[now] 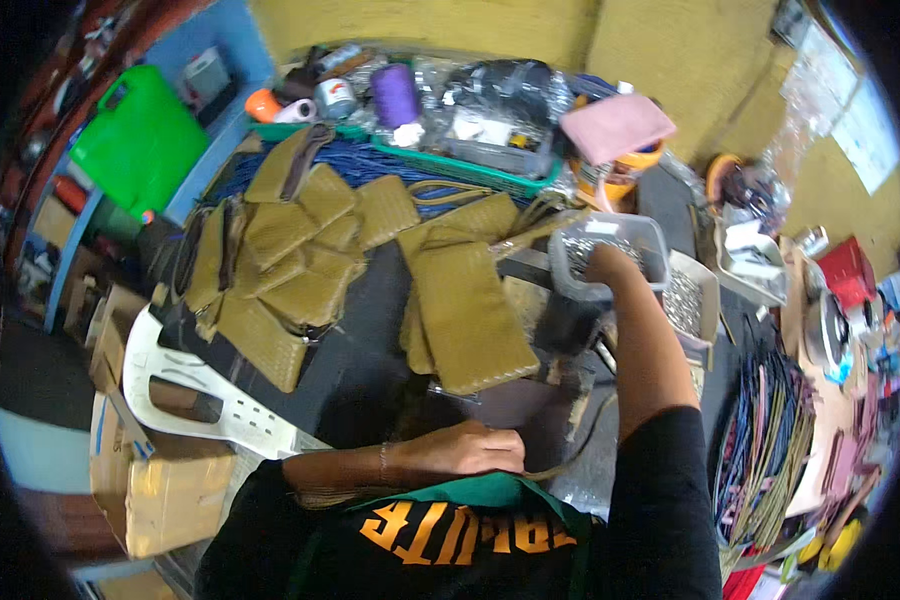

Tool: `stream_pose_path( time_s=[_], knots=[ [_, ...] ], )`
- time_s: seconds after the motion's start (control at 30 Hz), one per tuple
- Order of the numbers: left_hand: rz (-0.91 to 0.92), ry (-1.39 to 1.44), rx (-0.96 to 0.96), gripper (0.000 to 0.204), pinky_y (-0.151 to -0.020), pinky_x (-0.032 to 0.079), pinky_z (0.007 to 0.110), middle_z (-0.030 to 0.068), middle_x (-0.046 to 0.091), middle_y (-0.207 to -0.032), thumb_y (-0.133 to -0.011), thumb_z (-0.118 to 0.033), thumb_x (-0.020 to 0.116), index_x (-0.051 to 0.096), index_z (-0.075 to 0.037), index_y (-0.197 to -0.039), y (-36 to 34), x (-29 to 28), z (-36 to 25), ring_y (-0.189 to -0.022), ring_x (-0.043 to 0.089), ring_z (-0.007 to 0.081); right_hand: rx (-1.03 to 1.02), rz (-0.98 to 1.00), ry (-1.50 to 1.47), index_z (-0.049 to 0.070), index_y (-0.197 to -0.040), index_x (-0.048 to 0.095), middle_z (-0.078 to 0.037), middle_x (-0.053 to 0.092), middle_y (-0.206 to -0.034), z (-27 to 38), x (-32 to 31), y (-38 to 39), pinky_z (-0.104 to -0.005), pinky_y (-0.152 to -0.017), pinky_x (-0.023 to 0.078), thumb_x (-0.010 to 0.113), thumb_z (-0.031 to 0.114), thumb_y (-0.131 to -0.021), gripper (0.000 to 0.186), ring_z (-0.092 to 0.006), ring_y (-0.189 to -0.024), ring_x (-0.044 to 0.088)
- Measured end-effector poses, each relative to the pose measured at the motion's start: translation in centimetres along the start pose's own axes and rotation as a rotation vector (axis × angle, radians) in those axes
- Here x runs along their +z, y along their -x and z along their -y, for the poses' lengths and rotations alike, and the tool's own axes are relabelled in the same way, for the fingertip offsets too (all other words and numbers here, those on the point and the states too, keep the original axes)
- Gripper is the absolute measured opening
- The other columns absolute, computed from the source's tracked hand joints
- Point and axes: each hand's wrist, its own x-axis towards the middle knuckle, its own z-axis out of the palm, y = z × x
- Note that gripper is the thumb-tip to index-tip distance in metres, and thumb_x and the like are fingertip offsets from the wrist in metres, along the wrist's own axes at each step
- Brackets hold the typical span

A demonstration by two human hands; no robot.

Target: The person attaches thin leather straps to a larger leather piece by threading the straps through holes in the material by hand, and then picks up and handles several smaller leather pouches one at a time.

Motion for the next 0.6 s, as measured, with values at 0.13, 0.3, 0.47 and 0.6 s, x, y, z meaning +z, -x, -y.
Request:
stream_pose_path(
  time_s=[0.13, 0.3, 0.47, 0.6],
  knots=[
    [-0.009, -0.057, 0.036, 0.018, -0.060, 0.042, 0.031, 0.0096, 0.041, -0.078, -0.073, -0.018, 0.049, 0.049, -0.001, -0.078, 0.2, 1.0, 0.1, -0.070, 0.051, 0.0228, 0.240, -0.435, -0.305, 0.002, -0.066, 0.060, -0.020, 0.058, -0.070, 1.0, -2.1, 3.9, -0.0404, -0.062, 0.046, 0.046, 0.016, -0.066, 0.021, -0.0335, -0.066, 0.058],
    [-0.068, -0.278, 0.165, 0.017, -0.051, 0.043, 0.028, 0.0069, 0.040, -0.075, -0.075, -0.018, 0.052, 0.046, -0.002, -0.073, 0.2, 1.5, 0.4, -0.061, 0.050, 0.0176, 0.260, -0.753, -1.241, -0.001, -0.072, 0.055, -0.006, 0.053, -0.060, 5.7, -8.2, 13.8, -0.0245, -0.055, 0.040, 0.048, 0.011, -0.073, 0.014, -0.0126, -0.057, 0.050],
    [-0.095, -0.270, -0.057, 0.019, -0.050, 0.041, 0.031, 0.0083, 0.042, -0.069, -0.077, -0.016, 0.055, 0.046, -0.002, -0.068, 0.4, 0.2, -1.9, -0.058, 0.050, 0.0211, 0.157, -0.878, -1.189, -0.002, -0.067, 0.052, -0.008, 0.052, -0.065, 13.0, -7.2, 27.8, -0.0253, -0.059, 0.039, 0.051, 0.003, -0.071, 0.007, -0.0161, -0.063, 0.049],
    [-0.337, -0.162, -0.231, 0.008, -0.051, 0.039, 0.027, 0.0101, 0.048, -0.070, -0.075, -0.004, 0.056, 0.052, 0.002, -0.074, 0.5, -0.1, -2.3, -0.058, 0.048, 0.0193, 0.132, -0.581, -1.179, 0.000, -0.077, 0.061, -0.012, 0.055, -0.069, 16.5, -2.6, 32.0, -0.0309, -0.060, 0.043, 0.058, 0.001, -0.064, 0.013, -0.0237, -0.066, 0.053]
  ],
)
